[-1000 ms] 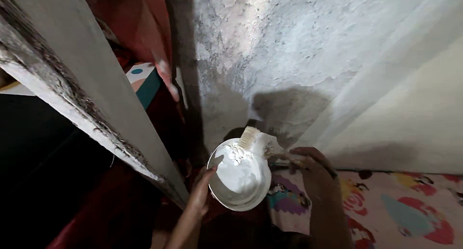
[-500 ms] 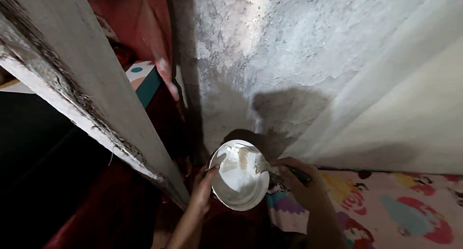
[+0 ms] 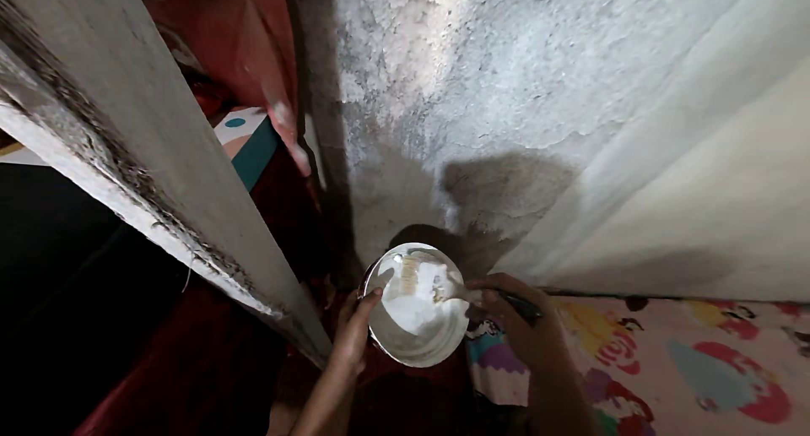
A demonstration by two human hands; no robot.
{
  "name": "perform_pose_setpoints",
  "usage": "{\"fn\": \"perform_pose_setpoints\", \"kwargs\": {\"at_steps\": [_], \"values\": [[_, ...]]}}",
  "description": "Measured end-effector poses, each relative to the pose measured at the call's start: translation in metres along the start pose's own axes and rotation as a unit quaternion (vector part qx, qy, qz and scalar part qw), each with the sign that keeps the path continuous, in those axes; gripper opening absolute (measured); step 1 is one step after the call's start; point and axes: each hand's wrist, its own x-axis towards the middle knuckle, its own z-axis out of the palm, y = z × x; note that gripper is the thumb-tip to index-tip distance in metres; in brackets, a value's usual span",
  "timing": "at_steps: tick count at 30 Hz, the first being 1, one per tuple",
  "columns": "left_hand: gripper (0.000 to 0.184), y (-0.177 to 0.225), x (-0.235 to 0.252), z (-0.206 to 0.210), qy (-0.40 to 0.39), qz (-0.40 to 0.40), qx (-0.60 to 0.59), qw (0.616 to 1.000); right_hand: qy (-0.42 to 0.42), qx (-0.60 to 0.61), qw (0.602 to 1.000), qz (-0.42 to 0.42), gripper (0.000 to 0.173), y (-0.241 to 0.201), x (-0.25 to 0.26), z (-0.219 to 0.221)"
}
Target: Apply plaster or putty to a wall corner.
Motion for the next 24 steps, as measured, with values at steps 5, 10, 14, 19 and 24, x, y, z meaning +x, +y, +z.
{"fn": "perform_pose_setpoints", "kwargs": {"at_steps": [5, 10, 14, 19, 24], "values": [[0.044, -0.005, -0.002, 0.005, -0.027, 0.004, -0.021, 0.999, 0.034, 0.059, 0.997, 0.021, 0.019, 0.014, 0.002, 0.035], [0.047, -0.001, -0.001, 0.001, -0.009, 0.003, -0.041, 0.999, 0.078, 0.006, 0.995, 0.06, 0.018, -0.002, 0.001, 0.009], [0.048, -0.002, 0.0, -0.001, -0.022, 0.005, -0.029, 0.999, 0.008, 0.056, 0.998, 0.009, 0.02, -0.006, -0.002, 0.022], [0.045, 0.002, -0.004, 0.0, -0.024, -0.013, -0.039, 0.999, -0.002, 0.006, 0.999, 0.04, 0.02, 0.008, 0.003, 0.02], [0.045, 0.003, -0.004, -0.002, -0.018, -0.027, -0.01, 0.999, 0.041, -0.004, 0.999, 0.016, 0.021, -0.004, 0.0, 0.005]]}}
